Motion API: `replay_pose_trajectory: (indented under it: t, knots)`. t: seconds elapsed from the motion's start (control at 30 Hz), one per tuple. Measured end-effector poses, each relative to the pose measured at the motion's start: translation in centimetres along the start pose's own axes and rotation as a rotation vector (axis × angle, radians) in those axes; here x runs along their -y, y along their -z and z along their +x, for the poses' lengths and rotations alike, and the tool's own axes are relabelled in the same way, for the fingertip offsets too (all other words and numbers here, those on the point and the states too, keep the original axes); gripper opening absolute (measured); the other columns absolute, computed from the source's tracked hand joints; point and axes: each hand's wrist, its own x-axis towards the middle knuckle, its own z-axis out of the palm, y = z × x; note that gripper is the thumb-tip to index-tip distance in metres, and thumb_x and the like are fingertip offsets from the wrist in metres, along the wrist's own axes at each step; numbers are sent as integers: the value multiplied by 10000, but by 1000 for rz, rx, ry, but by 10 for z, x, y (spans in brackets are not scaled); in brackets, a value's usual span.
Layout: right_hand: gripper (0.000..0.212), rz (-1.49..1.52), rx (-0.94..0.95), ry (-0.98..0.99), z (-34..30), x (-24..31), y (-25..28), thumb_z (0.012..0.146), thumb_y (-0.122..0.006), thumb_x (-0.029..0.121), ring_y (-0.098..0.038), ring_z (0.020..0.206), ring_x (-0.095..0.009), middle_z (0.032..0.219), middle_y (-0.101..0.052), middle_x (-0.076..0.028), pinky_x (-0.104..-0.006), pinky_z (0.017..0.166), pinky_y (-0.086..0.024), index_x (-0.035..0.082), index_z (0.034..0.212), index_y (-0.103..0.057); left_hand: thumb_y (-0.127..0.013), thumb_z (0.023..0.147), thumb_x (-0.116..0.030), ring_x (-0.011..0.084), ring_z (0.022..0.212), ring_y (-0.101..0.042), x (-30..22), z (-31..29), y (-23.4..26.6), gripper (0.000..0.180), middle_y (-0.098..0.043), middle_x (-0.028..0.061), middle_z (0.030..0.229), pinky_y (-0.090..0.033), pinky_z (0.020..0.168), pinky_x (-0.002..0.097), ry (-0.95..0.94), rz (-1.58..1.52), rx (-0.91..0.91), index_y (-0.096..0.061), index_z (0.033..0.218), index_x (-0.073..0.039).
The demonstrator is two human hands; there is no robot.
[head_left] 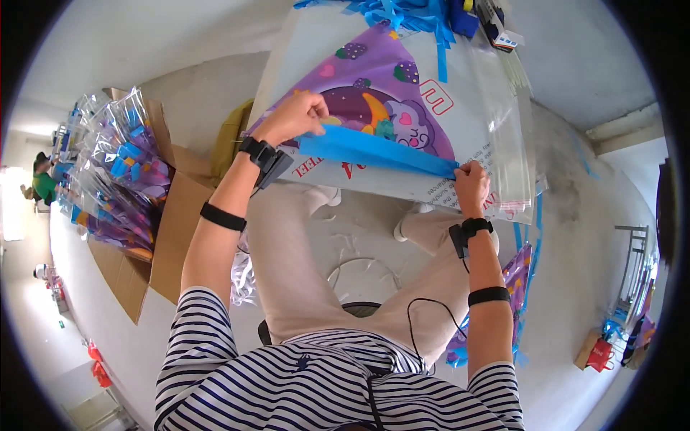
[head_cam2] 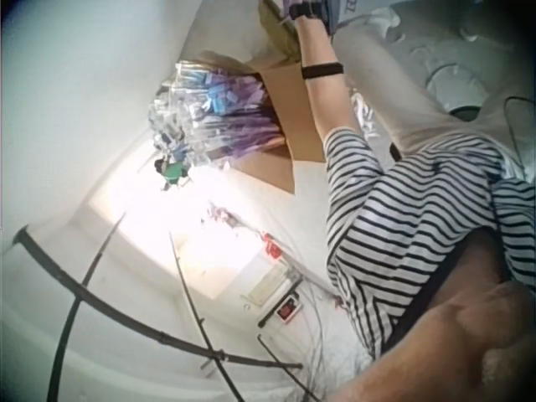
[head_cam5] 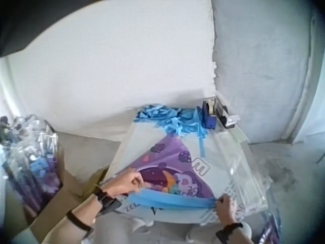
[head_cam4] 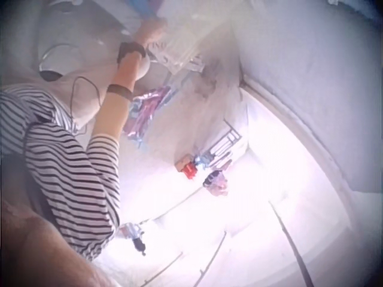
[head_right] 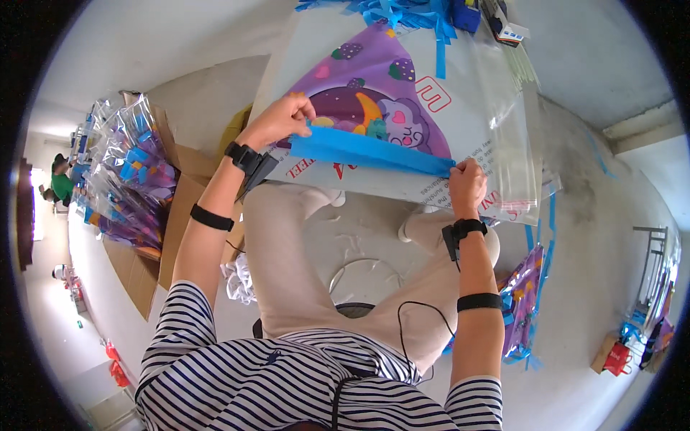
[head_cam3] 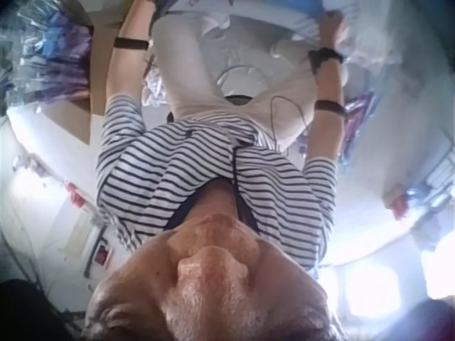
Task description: Rolling up a decorative plastic sheet and inserting it into a protective clear plastic sleeve.
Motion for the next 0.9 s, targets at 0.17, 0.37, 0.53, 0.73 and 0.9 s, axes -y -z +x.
replay_pose_trajectory:
  t: [0.17, 0.37, 0.53, 0.73, 0.9]
  knots:
    - [139, 12, -2, 19, 0, 5, 0, 764, -771, 148, -698, 848, -379, 869, -729, -170, -457, 758, -546, 58, 856, -718, -794, 713, 2, 206, 732, -681, 40, -21, -15, 244, -710, 105, 807, -531, 683, 341, 109, 124, -105, -707, 940, 16]
    - [141, 9, 21, -7, 1, -1, 1, 761, -777, 148, -700, 847, -373, 868, -730, -163, -455, 757, -545, 56, 847, -714, -810, 705, -39, 211, 744, -662, 58, -21, -35, 193, -699, 105, 785, -514, 686, 349, 138, 206, -198, -710, 865, 3]
    - [140, -9, 1, 29, 0, 2, -1, 760, -779, 142, -702, 843, -366, 869, -730, -159, -450, 756, -547, 53, 844, -711, -843, 692, -116, 312, 803, -698, 68, -18, -35, 203, -721, 158, 829, -522, 711, 419, 183, 264, -187, -705, 805, -19]
    - [136, 24, 4, 10, 1, 2, 2, 764, -773, 129, -703, 833, -364, 857, -730, -159, -444, 756, -551, 53, 862, -718, -810, 695, -74, 270, 752, -680, 57, -17, -25, 175, -693, 127, 765, -511, 689, 403, 179, 194, -134, -669, 771, -4]
    - [139, 55, 56, -43, 2, 2, 2, 770, -769, 131, -705, 833, -361, 862, -733, -156, -445, 758, -551, 51, 872, -719, -734, 675, 21, 159, 767, -616, 39, -8, -16, 190, -638, 36, 782, -491, 680, 325, 125, -232, -260, -656, 843, -21]
